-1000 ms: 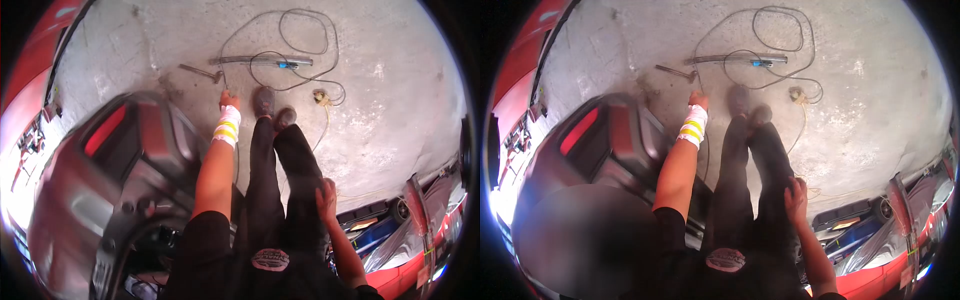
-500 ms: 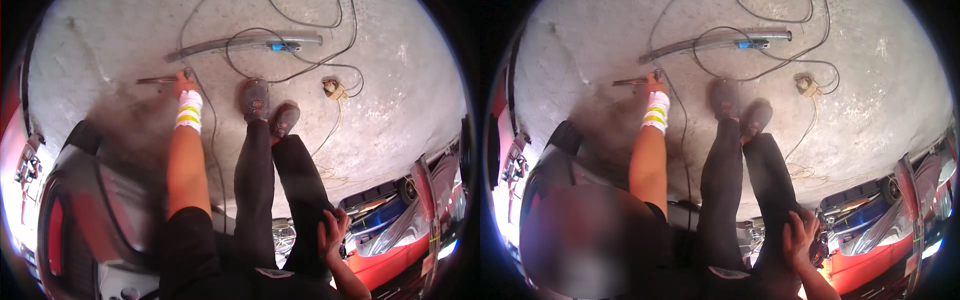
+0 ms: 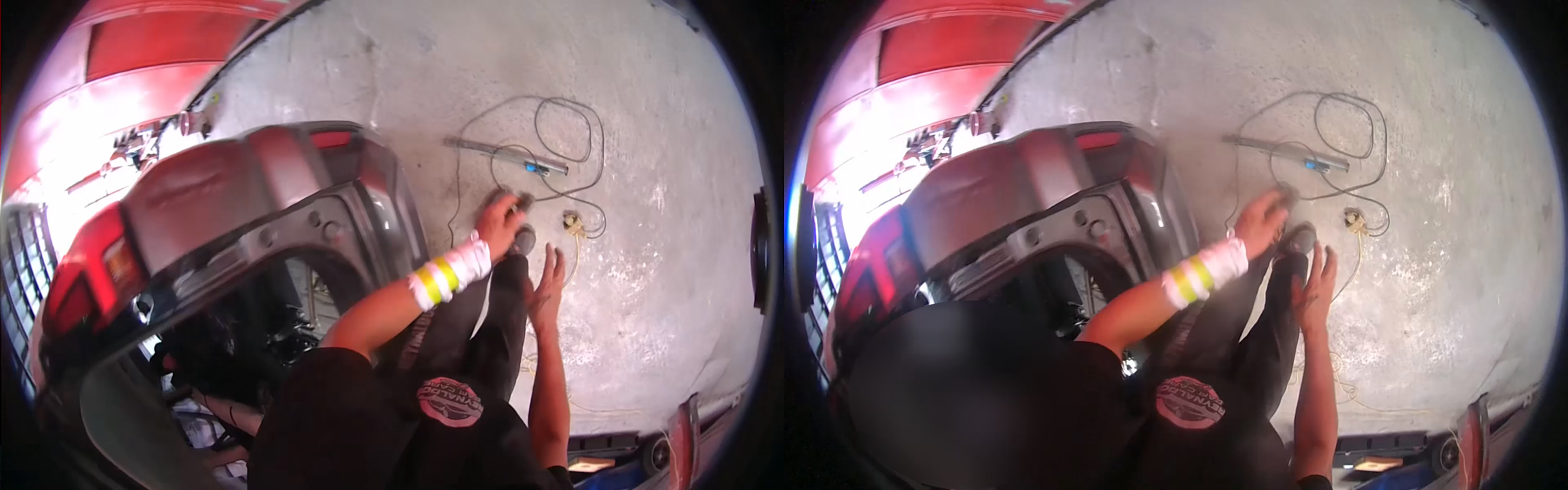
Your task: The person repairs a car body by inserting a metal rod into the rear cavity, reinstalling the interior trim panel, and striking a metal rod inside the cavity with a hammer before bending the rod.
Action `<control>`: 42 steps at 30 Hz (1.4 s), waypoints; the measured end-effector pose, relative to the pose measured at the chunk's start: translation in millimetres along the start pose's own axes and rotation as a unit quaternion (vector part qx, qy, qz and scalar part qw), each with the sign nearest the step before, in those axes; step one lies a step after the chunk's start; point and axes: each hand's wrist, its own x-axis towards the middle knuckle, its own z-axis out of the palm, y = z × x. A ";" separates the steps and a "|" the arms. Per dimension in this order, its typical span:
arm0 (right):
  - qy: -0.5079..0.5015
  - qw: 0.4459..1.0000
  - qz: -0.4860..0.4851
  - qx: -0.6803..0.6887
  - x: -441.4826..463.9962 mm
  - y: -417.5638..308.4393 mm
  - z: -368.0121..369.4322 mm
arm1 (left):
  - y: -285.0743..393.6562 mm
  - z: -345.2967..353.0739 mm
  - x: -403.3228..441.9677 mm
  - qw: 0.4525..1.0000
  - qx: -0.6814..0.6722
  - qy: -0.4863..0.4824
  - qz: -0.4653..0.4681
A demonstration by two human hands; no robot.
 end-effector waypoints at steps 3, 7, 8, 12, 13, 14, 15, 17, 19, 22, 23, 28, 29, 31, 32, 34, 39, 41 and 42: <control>0.022 0.996 -0.088 -0.018 -15.2 -33.5 -28.6 | 100.3 -48.5 -73.7 0.961 -0.177 -0.177 -0.116; 0.061 0.982 -0.174 -0.031 -67.2 -55.0 -36.3 | 163.8 -108.3 -148.7 0.929 -0.226 -0.253 -0.148; 0.043 0.984 -0.171 -0.030 -82.1 -63.4 -41.4 | 168.8 -120.5 -166.1 0.931 -0.217 -0.261 -0.137; -0.023 0.985 -0.135 0.105 -135.6 -107.5 -33.7 | 156.8 -186.3 -236.3 0.958 -0.179 -0.213 -0.065; -0.060 0.984 -0.095 0.135 -154.0 -115.6 -25.2 | 147.1 -207.2 -253.3 0.967 -0.171 -0.184 -0.041; -0.028 0.983 -0.088 0.160 -169.0 -130.1 -12.1 | 128.3 -230.2 -265.5 0.980 -0.147 -0.132 0.002; -0.033 0.984 -0.049 0.166 -185.1 -141.7 0.2 | 101.9 -255.8 -270.5 0.988 -0.124 -0.080 0.051; -0.038 0.984 0.024 0.173 -213.3 -156.0 27.5 | 36.6 -309.8 -275.8 0.990 -0.113 0.060 0.050; 0.005 0.967 0.048 0.250 -245.7 -163.6 63.4 | -51.8 -362.9 -276.6 0.965 -0.108 0.240 0.005; -0.010 0.959 0.092 0.267 -280.3 -182.4 83.9 | -177.8 -414.2 -267.1 0.907 -0.007 0.420 -0.041; -0.006 0.959 0.099 0.266 -287.2 -186.5 88.9 | -199.8 -417.5 -258.5 0.905 -0.004 0.420 -0.064; 0.013 0.967 0.072 0.243 -301.5 -220.7 92.0 | -226.7 -390.1 -214.9 0.936 -0.068 0.333 -0.088; 0.021 0.971 0.062 0.231 -304.9 -224.5 90.3 | -227.0 -385.3 -208.2 0.936 -0.074 0.332 -0.086; 0.031 0.976 0.047 0.209 -307.4 -223.8 87.1 | -230.6 -379.6 -199.6 0.933 -0.085 0.340 -0.079; 0.034 0.978 0.040 0.202 -305.8 -214.6 86.3 | -235.1 -378.5 -202.0 0.932 -0.091 0.344 -0.074; 0.043 0.975 0.045 0.213 -307.0 -218.4 85.8 | -247.5 -379.7 -213.2 0.924 -0.108 0.363 -0.056; 0.019 0.970 0.083 0.226 -297.5 -239.2 85.3 | -303.6 -398.2 -250.8 0.899 -0.143 0.414 0.008; 0.020 0.973 0.073 0.219 -291.8 -234.1 89.9 | -320.1 -408.8 -246.2 0.892 -0.148 0.426 0.040; 0.036 0.978 0.048 0.198 -290.6 -240.9 93.8 | -325.4 -416.7 -243.1 0.891 -0.145 0.427 0.050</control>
